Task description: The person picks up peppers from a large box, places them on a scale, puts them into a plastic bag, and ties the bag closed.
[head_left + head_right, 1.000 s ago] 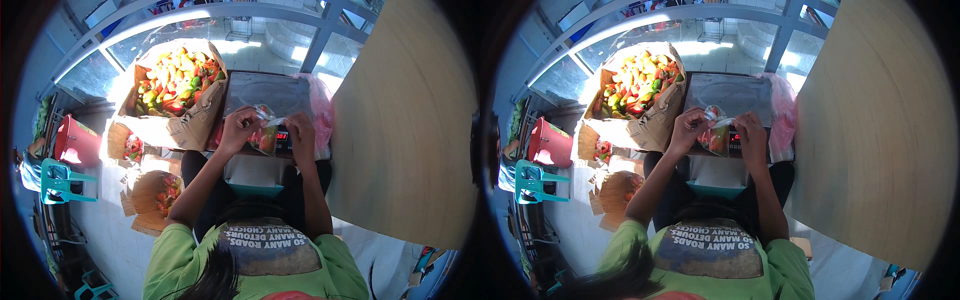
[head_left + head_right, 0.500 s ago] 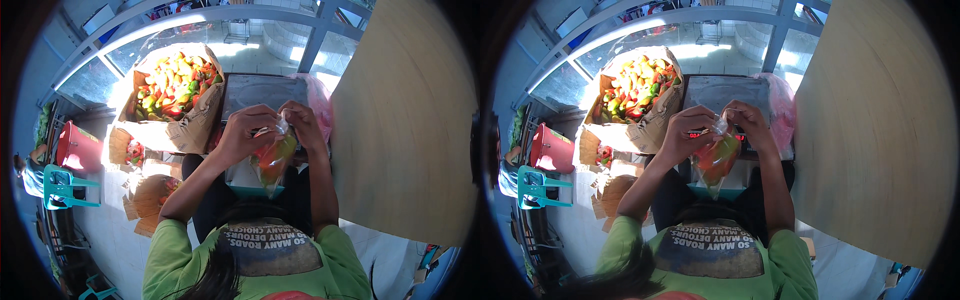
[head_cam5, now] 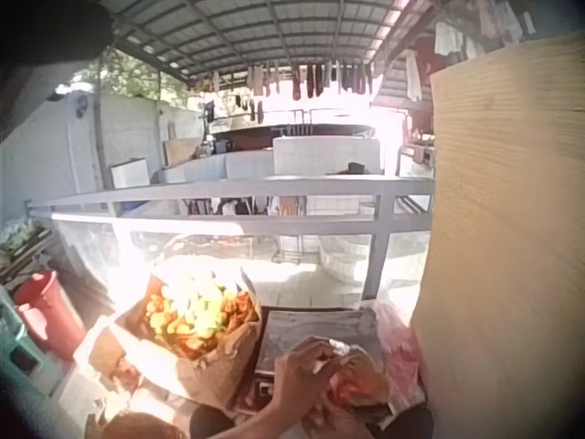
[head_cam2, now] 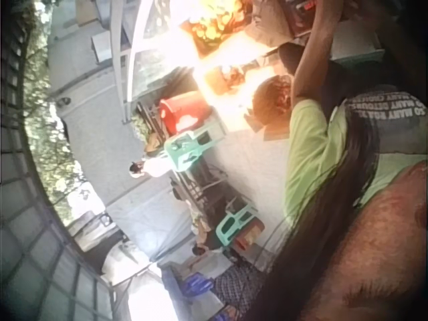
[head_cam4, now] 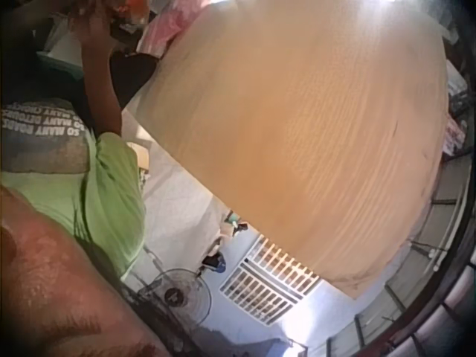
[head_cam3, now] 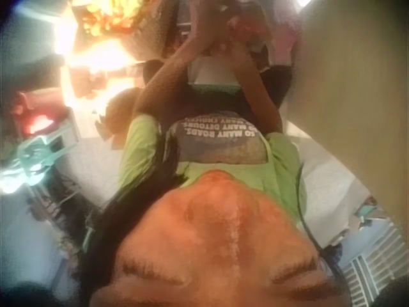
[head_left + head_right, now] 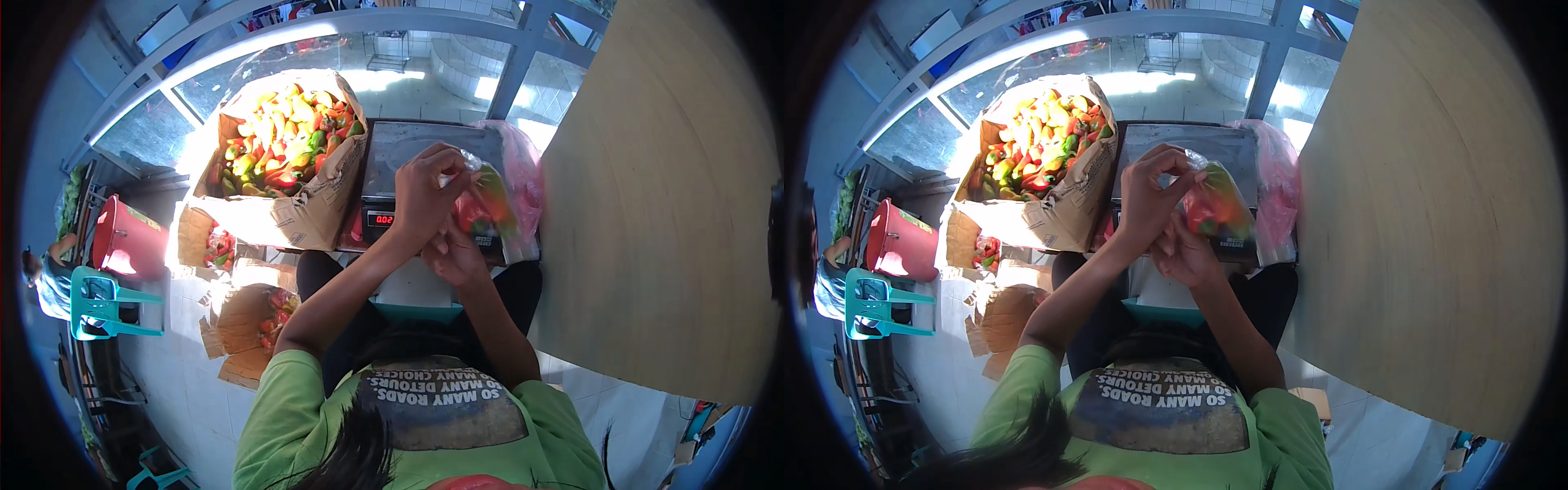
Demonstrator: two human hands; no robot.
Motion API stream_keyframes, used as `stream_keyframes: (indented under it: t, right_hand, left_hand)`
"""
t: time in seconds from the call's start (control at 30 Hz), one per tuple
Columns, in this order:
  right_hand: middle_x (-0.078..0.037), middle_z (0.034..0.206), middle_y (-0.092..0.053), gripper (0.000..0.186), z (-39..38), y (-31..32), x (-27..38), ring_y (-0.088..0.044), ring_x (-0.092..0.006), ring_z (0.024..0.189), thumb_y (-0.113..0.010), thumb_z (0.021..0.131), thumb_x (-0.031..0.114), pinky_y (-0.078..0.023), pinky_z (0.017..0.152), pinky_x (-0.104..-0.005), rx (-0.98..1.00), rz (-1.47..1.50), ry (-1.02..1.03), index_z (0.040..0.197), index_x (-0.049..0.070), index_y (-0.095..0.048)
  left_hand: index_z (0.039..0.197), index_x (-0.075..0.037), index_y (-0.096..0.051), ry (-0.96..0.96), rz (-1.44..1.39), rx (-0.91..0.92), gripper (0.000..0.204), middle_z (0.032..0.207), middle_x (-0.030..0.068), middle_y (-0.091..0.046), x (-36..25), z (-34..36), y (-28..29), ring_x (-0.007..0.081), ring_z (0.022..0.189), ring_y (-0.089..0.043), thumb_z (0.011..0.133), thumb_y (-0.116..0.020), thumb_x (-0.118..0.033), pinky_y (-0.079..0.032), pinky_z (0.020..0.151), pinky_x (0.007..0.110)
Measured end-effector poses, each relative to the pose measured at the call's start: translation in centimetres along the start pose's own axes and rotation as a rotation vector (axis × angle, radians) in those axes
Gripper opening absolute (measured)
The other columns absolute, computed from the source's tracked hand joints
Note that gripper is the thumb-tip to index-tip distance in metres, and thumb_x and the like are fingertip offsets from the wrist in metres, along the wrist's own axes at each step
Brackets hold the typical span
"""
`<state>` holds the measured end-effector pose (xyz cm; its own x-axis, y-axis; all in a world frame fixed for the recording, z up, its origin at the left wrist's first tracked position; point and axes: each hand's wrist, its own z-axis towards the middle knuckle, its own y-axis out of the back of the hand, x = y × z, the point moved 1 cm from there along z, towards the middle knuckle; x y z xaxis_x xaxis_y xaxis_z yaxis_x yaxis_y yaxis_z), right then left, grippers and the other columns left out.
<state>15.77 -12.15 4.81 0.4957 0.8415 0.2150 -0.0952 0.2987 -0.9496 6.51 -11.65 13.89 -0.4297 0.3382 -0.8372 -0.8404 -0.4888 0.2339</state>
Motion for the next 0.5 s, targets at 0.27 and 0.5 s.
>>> stream_keyframes:
  t: [0.27,0.5]
  right_hand:
    - [-0.006,0.070,-0.053,0.024,-2.3,-4.9,6.3,-0.056,-0.0176,0.060,-0.045,0.091,0.020,-0.043,0.050,-0.0258,-0.522,-1.738,0.318,0.078,0.000,-0.053]
    - [-0.006,0.088,-0.058,0.017,-1.6,-5.6,9.7,-0.055,-0.0133,0.077,-0.050,0.087,0.011,-0.046,0.068,-0.0264,-0.087,-1.555,0.301,0.085,-0.004,-0.058]
  left_hand:
    - [0.075,0.002,-0.058,0.009,0.186,0.219,0.016,0.079,0.0068,-0.059,2.6,-1.8,2.0,0.0144,0.064,-0.056,0.068,-0.070,-0.006,-0.044,0.059,0.026]
    - [0.079,0.002,-0.060,-0.038,-0.102,0.406,0.015,0.084,0.0072,-0.059,-1.3,-2.5,2.6,0.0128,0.071,-0.057,0.068,-0.069,-0.003,-0.045,0.064,0.025]
